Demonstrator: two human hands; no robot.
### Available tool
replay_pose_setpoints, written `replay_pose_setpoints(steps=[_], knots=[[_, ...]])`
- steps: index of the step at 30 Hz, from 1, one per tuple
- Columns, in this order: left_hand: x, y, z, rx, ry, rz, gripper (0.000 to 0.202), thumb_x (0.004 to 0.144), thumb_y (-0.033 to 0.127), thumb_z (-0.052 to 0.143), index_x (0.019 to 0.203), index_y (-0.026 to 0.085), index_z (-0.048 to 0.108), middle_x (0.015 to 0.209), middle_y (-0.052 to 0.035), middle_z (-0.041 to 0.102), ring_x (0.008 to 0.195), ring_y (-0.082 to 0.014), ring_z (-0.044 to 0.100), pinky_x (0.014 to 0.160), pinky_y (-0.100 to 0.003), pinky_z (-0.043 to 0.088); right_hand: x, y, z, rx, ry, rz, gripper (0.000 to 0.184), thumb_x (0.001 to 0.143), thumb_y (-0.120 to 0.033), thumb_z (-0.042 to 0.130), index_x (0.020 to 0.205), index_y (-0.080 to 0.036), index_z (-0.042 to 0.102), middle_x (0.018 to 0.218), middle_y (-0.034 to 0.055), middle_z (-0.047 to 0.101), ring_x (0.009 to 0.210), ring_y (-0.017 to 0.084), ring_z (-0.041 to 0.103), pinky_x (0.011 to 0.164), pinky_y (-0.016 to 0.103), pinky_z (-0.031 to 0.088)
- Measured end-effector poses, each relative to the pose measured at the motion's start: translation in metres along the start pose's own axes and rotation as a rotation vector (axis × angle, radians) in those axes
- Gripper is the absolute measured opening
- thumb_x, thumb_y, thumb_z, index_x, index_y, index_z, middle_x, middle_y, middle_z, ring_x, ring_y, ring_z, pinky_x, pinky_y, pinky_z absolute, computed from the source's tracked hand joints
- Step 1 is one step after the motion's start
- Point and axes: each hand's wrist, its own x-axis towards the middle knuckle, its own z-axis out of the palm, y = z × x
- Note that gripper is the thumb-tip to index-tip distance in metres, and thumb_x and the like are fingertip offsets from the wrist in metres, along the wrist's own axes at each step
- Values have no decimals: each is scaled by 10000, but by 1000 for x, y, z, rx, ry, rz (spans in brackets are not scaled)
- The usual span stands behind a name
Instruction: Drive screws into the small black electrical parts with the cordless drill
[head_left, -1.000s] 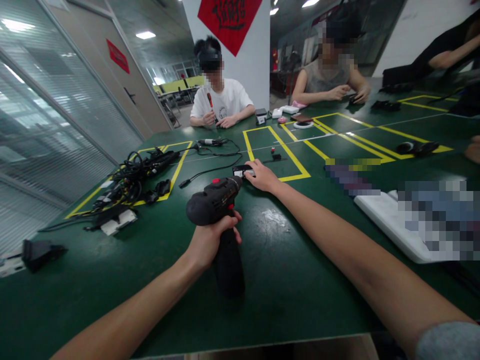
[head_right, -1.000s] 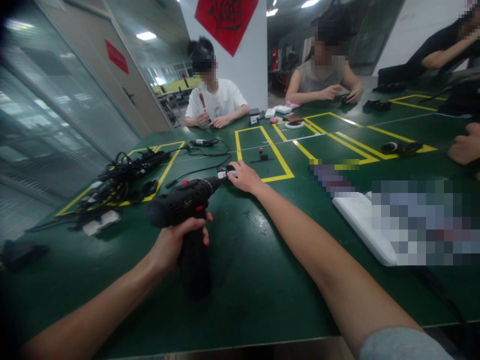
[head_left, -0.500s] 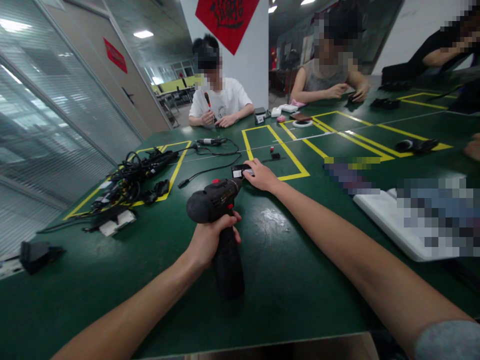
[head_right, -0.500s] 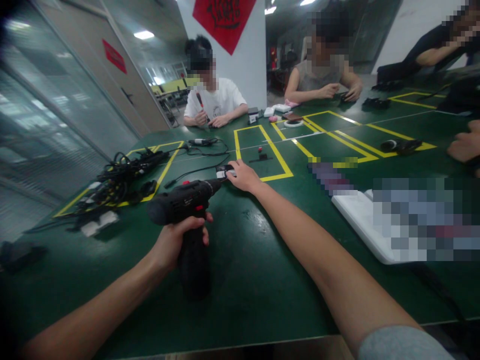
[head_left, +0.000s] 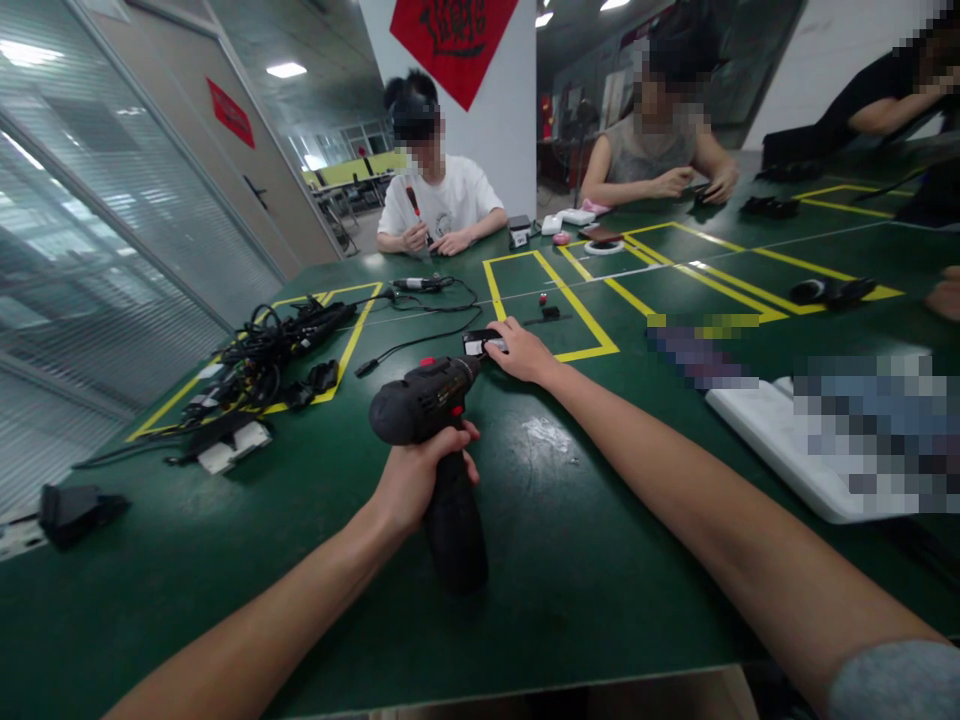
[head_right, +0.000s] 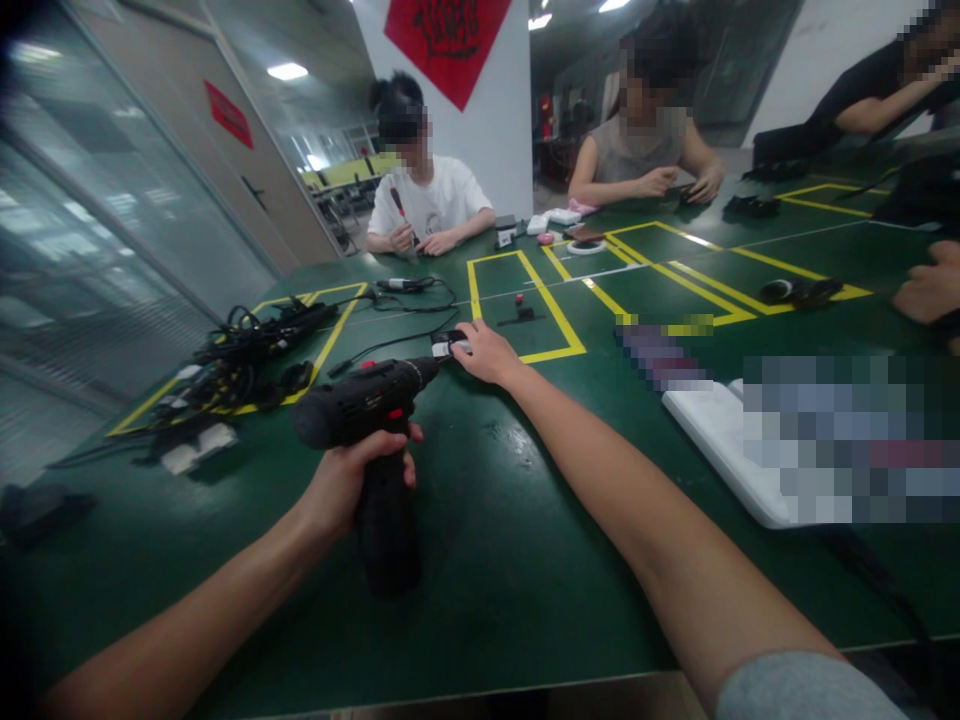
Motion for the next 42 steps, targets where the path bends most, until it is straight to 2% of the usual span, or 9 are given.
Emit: replay_pose_setpoints(steps=[9, 19, 33, 42], knots=[[1, 0, 1, 12, -2, -10, 218, 726, 310, 602, 855, 135, 615, 504, -33, 615, 458, -138, 536, 473, -222, 383, 0, -1, 1, -16, -4, 2, 418, 934, -412, 431, 1269, -184, 533, 1174, 127, 549, 994, 278, 610, 897, 409, 490], [1, 3, 4, -9, 25, 5, 155, 679, 278, 640, 747, 149, 585, 572, 1, 582, 466, -128, 561, 460, -219, 402, 1, -1, 2, -20, -5, 11, 418, 928, -404, 438, 1273, -193, 543, 1168, 122, 549, 985, 276, 613, 897, 406, 494], [1, 2, 5, 14, 23, 4, 177, 679, 302, 647, 762, 154, 596, 558, -10, 590, 478, -144, 555, 487, -248, 418, 3, -1, -1, 62, -1, 23, 388, 915, -389, 453, 1232, -215, 594, 1128, 95, 570, 1007, 250, 603, 938, 378, 472], [-1, 3, 5, 26, 20, 6, 178, 693, 303, 630, 792, 161, 593, 559, -4, 598, 470, -145, 551, 472, -244, 401, 4, 1, 3, 44, 2, 25, 428, 912, -393, 458, 1268, -192, 582, 1170, 111, 571, 1019, 254, 606, 945, 377, 470]])
